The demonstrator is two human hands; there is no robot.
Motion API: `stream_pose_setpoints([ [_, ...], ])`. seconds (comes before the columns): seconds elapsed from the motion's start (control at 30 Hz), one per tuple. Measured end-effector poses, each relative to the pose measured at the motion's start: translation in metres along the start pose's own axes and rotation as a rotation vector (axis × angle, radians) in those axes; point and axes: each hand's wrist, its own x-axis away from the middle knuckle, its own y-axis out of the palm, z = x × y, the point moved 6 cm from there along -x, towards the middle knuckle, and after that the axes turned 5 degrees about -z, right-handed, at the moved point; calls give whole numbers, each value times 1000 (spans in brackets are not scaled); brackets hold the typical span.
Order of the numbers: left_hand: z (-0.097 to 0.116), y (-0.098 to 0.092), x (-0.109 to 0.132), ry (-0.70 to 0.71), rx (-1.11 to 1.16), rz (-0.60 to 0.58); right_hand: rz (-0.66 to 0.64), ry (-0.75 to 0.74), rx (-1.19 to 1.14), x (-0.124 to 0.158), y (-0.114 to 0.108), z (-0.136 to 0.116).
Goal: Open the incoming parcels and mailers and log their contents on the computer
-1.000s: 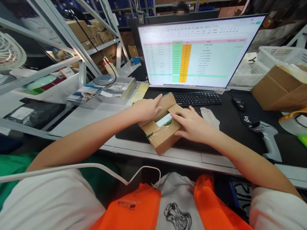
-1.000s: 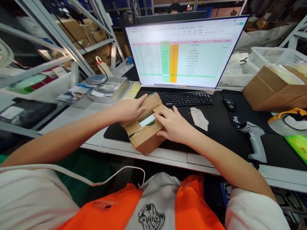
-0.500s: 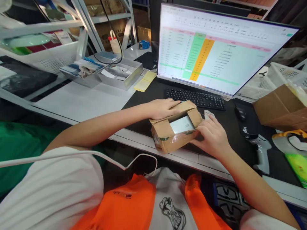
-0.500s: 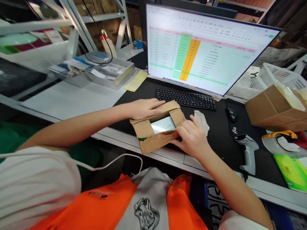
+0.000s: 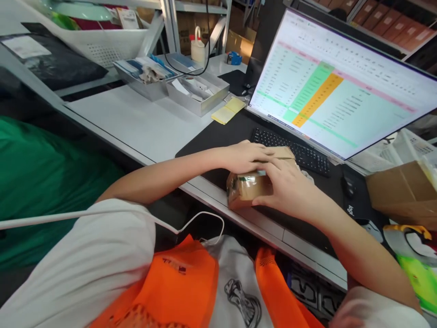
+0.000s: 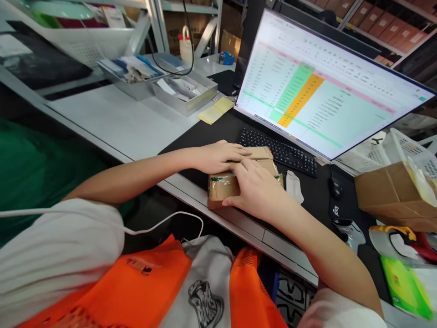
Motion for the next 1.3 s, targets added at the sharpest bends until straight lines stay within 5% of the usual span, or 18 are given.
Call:
stream_pose_setpoints([
  [0.13, -10, 4, 2, -53, 46, 4, 14, -40, 82, 2, 0, -10],
  [0.27, -15, 8, 2, -156, 58, 11, 379, -39, 173, 39, 5, -29],
  [0.37, -5, 9, 3, -97, 28, 30, 609, -42, 153, 70, 21, -40],
  [0.63, -16, 4, 7, -121, -19, 99, 850, 4, 164, 87, 76, -48],
  [0.77, 12, -3, 18, 93, -85, 171, 718, -5, 28, 103, 72, -52],
  [0.87, 51, 9, 34, 290, -134, 113, 524, 53, -160, 112, 35, -36],
  [0.93, 69, 19, 40, 350, -162, 139, 402, 251, -188, 108, 7, -6],
  [1.03, 73, 28, 46, 393, -146, 384, 102, 595, -86, 87, -11, 44],
  [1.13, 54, 33, 66, 373, -114, 803, -170, 720, -79, 65, -2, 73],
  [1.2, 39, 41, 86, 302, -132, 1019, -157, 729, -135, 61, 3, 84],
  [1.3, 29, 50, 118, 261, -100, 1121, -6, 702, -402, 80, 15, 107],
])
